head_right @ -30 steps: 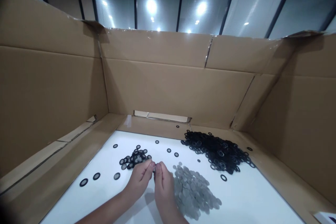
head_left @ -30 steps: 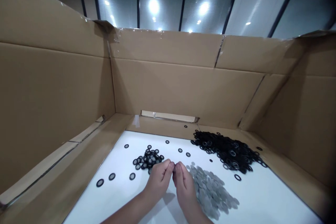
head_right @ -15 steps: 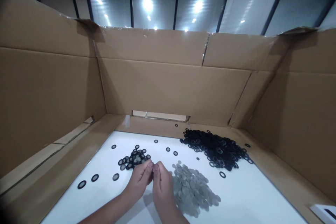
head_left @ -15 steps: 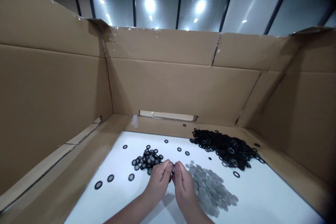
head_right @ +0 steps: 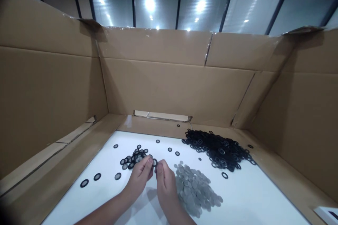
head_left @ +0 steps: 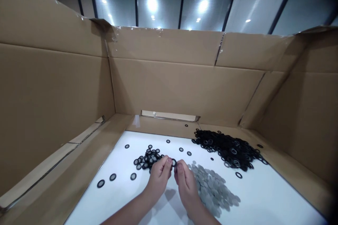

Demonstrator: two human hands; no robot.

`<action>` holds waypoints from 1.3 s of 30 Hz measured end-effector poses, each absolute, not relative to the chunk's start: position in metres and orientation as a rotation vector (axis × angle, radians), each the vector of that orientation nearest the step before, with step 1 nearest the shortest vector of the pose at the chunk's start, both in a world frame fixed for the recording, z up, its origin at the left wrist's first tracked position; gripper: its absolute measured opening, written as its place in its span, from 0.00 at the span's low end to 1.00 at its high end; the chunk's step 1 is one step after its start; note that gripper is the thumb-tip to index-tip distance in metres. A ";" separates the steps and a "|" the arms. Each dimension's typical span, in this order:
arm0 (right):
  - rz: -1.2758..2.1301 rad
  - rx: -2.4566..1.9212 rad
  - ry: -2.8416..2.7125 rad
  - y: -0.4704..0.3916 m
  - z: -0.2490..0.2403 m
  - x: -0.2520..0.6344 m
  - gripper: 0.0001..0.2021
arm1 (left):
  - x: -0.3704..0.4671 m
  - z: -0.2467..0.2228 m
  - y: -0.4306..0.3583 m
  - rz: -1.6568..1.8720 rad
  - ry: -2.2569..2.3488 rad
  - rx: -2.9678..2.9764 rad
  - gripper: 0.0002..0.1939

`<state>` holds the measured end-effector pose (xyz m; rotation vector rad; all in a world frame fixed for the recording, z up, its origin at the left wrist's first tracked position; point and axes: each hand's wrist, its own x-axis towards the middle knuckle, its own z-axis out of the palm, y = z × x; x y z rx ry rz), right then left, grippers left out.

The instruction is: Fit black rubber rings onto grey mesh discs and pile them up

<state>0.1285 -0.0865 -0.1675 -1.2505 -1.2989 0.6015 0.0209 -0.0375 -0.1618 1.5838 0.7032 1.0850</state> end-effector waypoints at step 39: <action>0.575 -1.248 -1.255 -0.087 -0.171 0.122 0.18 | 0.020 -0.156 -0.047 1.147 0.826 1.912 0.20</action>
